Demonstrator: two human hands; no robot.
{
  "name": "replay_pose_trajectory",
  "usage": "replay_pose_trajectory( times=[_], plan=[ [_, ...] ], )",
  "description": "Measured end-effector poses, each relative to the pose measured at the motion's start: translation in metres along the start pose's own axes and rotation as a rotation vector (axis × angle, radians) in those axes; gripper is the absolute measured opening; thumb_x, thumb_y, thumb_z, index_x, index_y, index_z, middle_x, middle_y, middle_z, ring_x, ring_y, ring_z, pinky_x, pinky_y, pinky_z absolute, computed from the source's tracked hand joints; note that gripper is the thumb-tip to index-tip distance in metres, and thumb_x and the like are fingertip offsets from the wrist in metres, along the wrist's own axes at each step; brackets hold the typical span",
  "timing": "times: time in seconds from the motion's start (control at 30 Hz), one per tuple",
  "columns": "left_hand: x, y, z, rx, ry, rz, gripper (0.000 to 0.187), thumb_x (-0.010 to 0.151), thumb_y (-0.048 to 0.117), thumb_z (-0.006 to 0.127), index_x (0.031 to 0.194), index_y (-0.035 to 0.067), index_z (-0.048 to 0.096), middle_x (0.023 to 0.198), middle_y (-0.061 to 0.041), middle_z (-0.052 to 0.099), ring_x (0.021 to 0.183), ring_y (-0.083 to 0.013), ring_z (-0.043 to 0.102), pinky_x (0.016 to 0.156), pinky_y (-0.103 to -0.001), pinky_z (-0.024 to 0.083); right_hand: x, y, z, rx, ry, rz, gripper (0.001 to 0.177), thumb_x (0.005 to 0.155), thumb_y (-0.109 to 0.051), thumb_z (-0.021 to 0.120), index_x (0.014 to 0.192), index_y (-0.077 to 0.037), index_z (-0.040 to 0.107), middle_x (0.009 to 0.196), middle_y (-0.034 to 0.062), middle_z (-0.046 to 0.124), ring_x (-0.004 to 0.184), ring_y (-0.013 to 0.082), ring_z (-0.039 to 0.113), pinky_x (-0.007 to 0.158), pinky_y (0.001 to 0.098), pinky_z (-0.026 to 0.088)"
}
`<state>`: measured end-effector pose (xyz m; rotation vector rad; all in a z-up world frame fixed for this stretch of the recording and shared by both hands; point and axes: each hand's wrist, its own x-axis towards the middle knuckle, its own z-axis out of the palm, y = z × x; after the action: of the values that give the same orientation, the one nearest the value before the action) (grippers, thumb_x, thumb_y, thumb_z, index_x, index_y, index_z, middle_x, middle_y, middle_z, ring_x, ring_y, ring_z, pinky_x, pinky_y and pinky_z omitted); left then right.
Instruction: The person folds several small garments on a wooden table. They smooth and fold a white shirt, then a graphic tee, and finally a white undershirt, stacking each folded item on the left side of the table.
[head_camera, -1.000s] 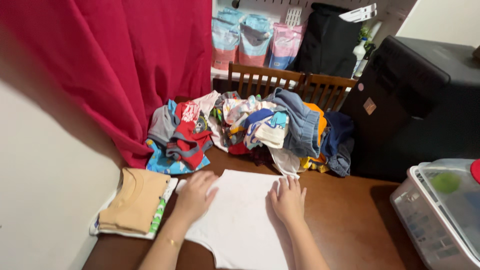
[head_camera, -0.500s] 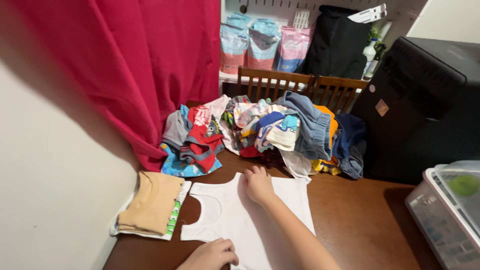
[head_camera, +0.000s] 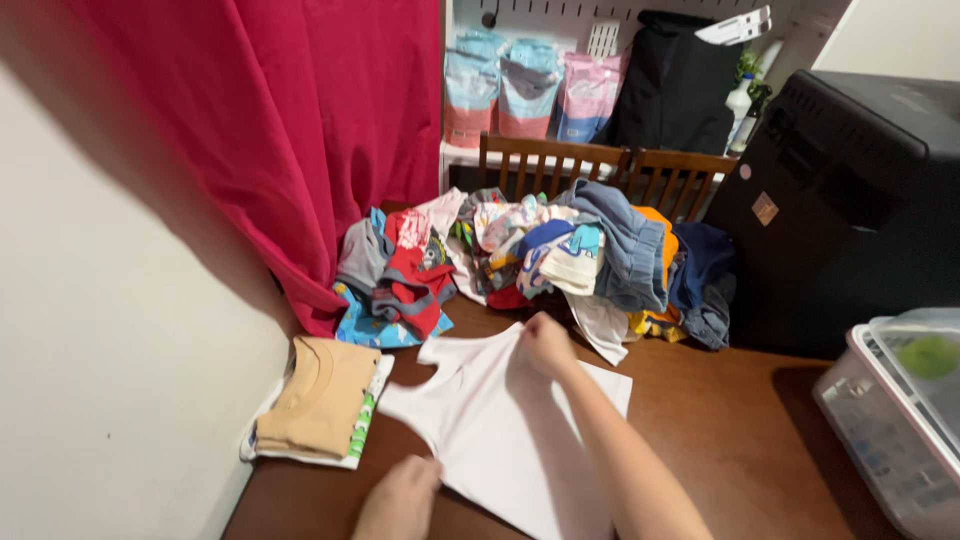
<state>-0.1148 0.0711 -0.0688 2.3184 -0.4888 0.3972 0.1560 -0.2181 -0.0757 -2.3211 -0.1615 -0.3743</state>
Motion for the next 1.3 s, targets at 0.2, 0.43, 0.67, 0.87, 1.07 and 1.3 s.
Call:
replay_pose_trajectory(
  times=[0.2,0.43,0.67,0.87,1.07,1.3],
  plan=[
    [0.018,-0.011,-0.016,-0.329,0.074,-0.633,0.017,0.1,0.019,0.051,0.112,0.009,0.058,0.081,-0.01,0.076,0.07,-0.0209,0.076,0.069,-0.034,0.06,-0.019,-0.003,-0.076,0.57,-0.322,0.499,0.026,0.085,0.004,0.072,0.106,-0.009,0.066,0.083,0.0016,0.063,0.072,0.0128,0.057,0.06,0.0297,0.041],
    [0.042,-0.019,-0.003,-0.942,0.186,-0.759,0.038,0.095,0.009,0.063,0.131,0.012,0.052,0.092,-0.01,0.077,0.081,-0.0161,0.07,0.071,-0.033,0.057,-0.052,-0.051,-0.132,0.926,-0.386,0.522,0.024,0.089,0.009,0.062,0.106,-0.005,0.072,0.087,0.0002,0.066,0.079,0.0107,0.061,0.07,0.0268,0.048],
    [0.075,-0.021,-0.025,-1.027,0.389,-0.718,0.05,0.092,0.004,0.066,0.137,0.011,0.049,0.088,-0.007,0.071,0.077,-0.0114,0.064,0.064,-0.026,0.047,-0.053,-0.044,-0.162,0.928,-0.241,0.461,0.019,0.09,0.005,0.061,0.103,0.005,0.075,0.1,0.0137,0.077,0.089,0.021,0.07,0.08,0.0325,0.055],
    [0.12,0.0,-0.072,-1.082,0.506,-0.528,0.042,0.097,0.003,0.069,0.137,0.005,0.054,0.089,-0.007,0.069,0.072,-0.0101,0.054,0.058,-0.024,0.037,-0.055,-0.054,-0.189,1.081,-0.165,0.329,0.019,0.089,0.003,0.066,0.105,0.006,0.074,0.1,0.0144,0.077,0.092,0.0226,0.071,0.085,0.0362,0.056],
    [0.141,0.033,-0.112,-1.225,0.561,-0.33,0.042,0.094,-0.004,0.065,0.132,0.003,0.049,0.09,-0.011,0.072,0.079,-0.0095,0.067,0.07,-0.022,0.054,-0.066,-0.085,-0.217,1.084,-0.123,0.208,0.02,0.088,0.0,0.072,0.108,0.002,0.07,0.096,0.0084,0.073,0.09,0.0179,0.068,0.084,0.0328,0.054],
    [0.157,0.037,-0.132,-1.072,0.537,-0.367,0.047,0.091,-0.002,0.07,0.132,0.002,0.05,0.079,-0.01,0.069,0.061,-0.0091,0.057,0.049,-0.024,0.038,-0.063,-0.094,-0.236,1.032,-0.094,0.162,0.021,0.086,0.003,0.072,0.106,0.001,0.067,0.089,0.0056,0.069,0.078,0.0132,0.062,0.074,0.0271,0.051]
  ],
)
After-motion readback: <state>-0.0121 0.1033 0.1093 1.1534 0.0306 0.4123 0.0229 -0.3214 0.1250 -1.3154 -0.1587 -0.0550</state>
